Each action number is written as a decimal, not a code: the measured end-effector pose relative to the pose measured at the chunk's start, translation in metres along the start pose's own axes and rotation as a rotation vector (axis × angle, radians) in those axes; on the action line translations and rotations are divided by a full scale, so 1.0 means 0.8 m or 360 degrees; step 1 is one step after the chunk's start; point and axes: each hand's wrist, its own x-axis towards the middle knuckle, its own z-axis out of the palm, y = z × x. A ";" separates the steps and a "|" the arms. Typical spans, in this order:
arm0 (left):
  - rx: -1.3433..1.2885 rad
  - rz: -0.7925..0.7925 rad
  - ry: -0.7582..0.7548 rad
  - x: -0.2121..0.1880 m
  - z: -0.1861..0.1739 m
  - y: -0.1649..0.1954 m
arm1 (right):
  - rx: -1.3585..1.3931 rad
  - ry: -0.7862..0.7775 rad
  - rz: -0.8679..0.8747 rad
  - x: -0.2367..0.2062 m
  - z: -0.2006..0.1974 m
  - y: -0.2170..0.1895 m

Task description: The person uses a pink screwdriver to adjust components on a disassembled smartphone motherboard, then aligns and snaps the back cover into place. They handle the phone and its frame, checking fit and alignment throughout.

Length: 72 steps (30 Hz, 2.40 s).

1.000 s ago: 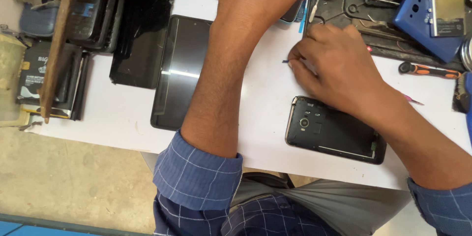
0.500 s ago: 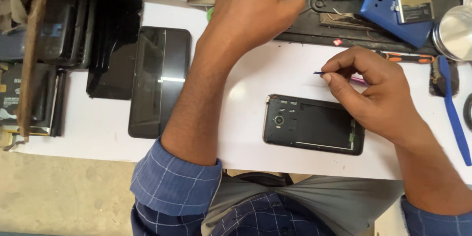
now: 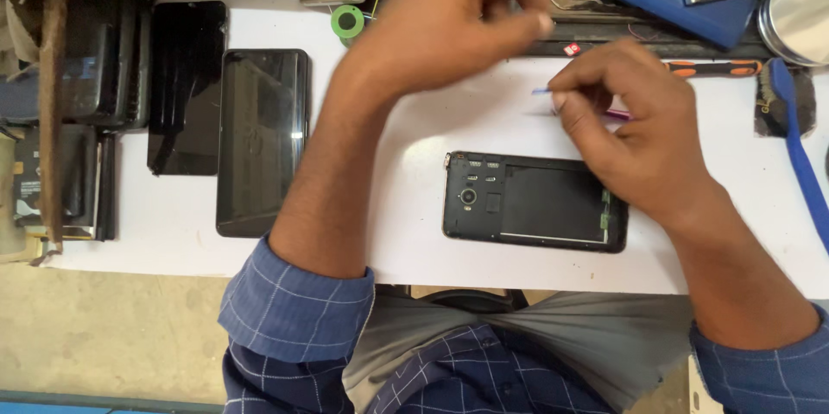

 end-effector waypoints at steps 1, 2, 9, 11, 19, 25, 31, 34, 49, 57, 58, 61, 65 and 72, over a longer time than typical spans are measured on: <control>0.0054 0.0026 -0.0059 0.002 0.007 0.002 | 0.0094 0.0066 0.0029 0.000 0.002 0.002; 0.0105 0.0051 -0.0118 0.003 0.017 0.004 | 0.0188 0.0129 0.0060 -0.002 0.004 0.003; 0.0092 -0.0170 -0.0313 0.003 0.031 0.014 | 0.0418 0.0254 0.0154 0.000 0.004 0.002; 0.0437 -0.0097 -0.0161 -0.007 0.026 0.020 | 0.0334 0.0255 0.0182 -0.001 0.005 0.001; 0.1206 -0.0501 0.0258 -0.086 -0.014 0.037 | -0.0015 0.0186 -0.0028 -0.011 -0.009 -0.002; 0.1045 -0.0610 0.0296 -0.125 -0.013 0.057 | -0.0568 -0.0339 -0.0048 -0.060 -0.039 -0.038; 0.0730 -0.0600 0.0086 -0.159 0.030 0.094 | -0.0882 -0.0518 0.0048 -0.098 -0.046 -0.043; 0.0786 -0.0589 0.0036 -0.162 0.042 0.104 | -0.0916 -0.0490 0.0059 -0.104 -0.044 -0.038; 0.0763 -0.0798 -0.0205 -0.139 0.041 0.113 | -0.0825 -0.0519 0.0062 -0.098 -0.045 -0.042; 0.0410 -0.0834 -0.0002 -0.154 0.059 0.123 | -0.0086 0.0070 0.0206 -0.120 -0.027 -0.046; 0.0414 -0.0722 0.0056 -0.158 0.062 0.121 | -0.0015 0.0085 0.0249 -0.125 -0.025 -0.045; 0.0351 -0.0484 0.0172 -0.170 0.070 0.116 | 0.0148 0.0128 0.0307 -0.141 -0.023 -0.039; 0.0110 -0.0488 0.0179 -0.187 0.074 0.113 | 0.0214 0.0166 0.0250 -0.151 -0.018 -0.032; -0.0215 -0.0492 0.0239 -0.197 0.080 0.103 | 0.0266 0.0177 0.0251 -0.153 -0.016 -0.030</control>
